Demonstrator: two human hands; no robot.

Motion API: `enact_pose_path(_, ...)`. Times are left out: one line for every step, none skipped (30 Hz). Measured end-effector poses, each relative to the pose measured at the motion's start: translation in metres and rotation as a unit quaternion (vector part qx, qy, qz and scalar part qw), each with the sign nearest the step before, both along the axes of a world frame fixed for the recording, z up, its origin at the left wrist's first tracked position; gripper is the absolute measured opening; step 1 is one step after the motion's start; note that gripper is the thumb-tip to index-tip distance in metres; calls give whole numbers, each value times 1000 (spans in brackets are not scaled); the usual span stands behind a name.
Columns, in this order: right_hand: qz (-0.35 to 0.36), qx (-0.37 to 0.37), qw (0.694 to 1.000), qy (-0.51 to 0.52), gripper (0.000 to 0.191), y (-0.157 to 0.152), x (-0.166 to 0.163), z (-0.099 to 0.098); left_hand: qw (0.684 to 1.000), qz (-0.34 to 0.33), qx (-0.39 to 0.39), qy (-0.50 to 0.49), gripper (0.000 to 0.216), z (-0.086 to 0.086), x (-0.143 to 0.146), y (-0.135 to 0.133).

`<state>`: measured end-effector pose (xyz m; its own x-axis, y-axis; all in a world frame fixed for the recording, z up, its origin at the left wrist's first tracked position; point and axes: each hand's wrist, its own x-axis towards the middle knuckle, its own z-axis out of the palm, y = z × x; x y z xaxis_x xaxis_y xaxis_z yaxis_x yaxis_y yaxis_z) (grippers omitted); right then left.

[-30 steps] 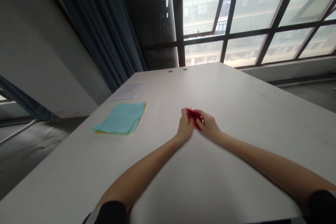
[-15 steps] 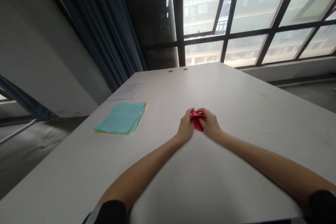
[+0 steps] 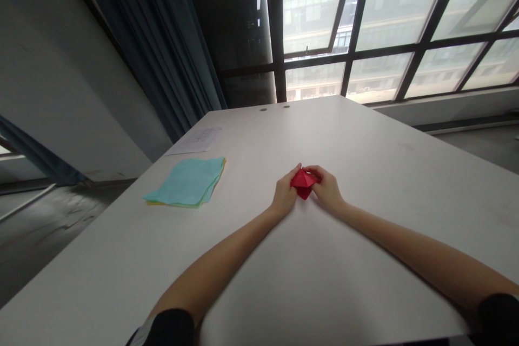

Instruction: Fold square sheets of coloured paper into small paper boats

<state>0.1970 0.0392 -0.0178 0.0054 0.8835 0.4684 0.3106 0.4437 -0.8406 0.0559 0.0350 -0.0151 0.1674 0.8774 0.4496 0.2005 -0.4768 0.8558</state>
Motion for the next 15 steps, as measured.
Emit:
enact_pose_path(4, -5, 1000, -1, 35, 1, 0, -1, 1000, -3, -2, 1, 63, 0, 0, 0)
enact_pose_path(5, -9, 1000, -7, 35, 1, 0, -1, 1000, -2, -4, 4, 63, 0, 0, -1)
enact_pose_path(4, -12, 1000, -16, 35, 1, 0, -1, 1000, 2, -7, 9, 63, 0, 1, -1)
enact_pose_path(1, -12, 1000, -26, 35, 1, 1, -2, 1000, 8, -11, 17, 63, 1, 1, -2)
enact_pose_path(-2, -9, 999, -35, 35, 1, 1, -2, 999, 14, -16, 25, 64, 1, 1, -2)
enact_pose_path(-4, -6, 999, -41, 36, 1, 1, -2, 999, 18, -21, 32, 64, 1, 2, -3)
enact_pose_path(-5, -4, 999, -45, 37, 1, 1, -2, 999, 20, -25, 36, 65, 1, 2, -4)
enact_pose_path(-6, -3, 999, -45, 38, 1, 1, -2, 999, 19, -27, 39, 65, 1, 2, -4)
enact_pose_path(-6, -3, 999, -43, 39, 0, 0, -2, 999, 19, -27, 40, 65, 2, 2, -5)
enact_pose_path(-6, -3, 999, -41, 40, 0, 0, -1, 999, 19, -25, 40, 64, 2, 2, -5)
enact_pose_path(-6, -4, 999, -40, 42, 0, 0, -1, 999, 21, -24, 38, 64, 2, 2, -5)
enact_pose_path(-5, -2, 999, -41, 43, -1, 0, -1, 999, 23, -21, 37, 62, 1, 3, -5)
enact_pose_path(-4, 3, 999, -44, 44, -1, 1, -1, 999, 24, -16, 37, 60, 1, 3, -5)
enact_pose_path(-3, 9, 999, -49, 44, -2, 1, -1, 999, 25, -9, 37, 58, 0, 3, -4)
enact_pose_path(-3, 15, 998, -54, 45, -2, 1, 0, 999, 23, -1, 38, 57, 0, 4, -3)
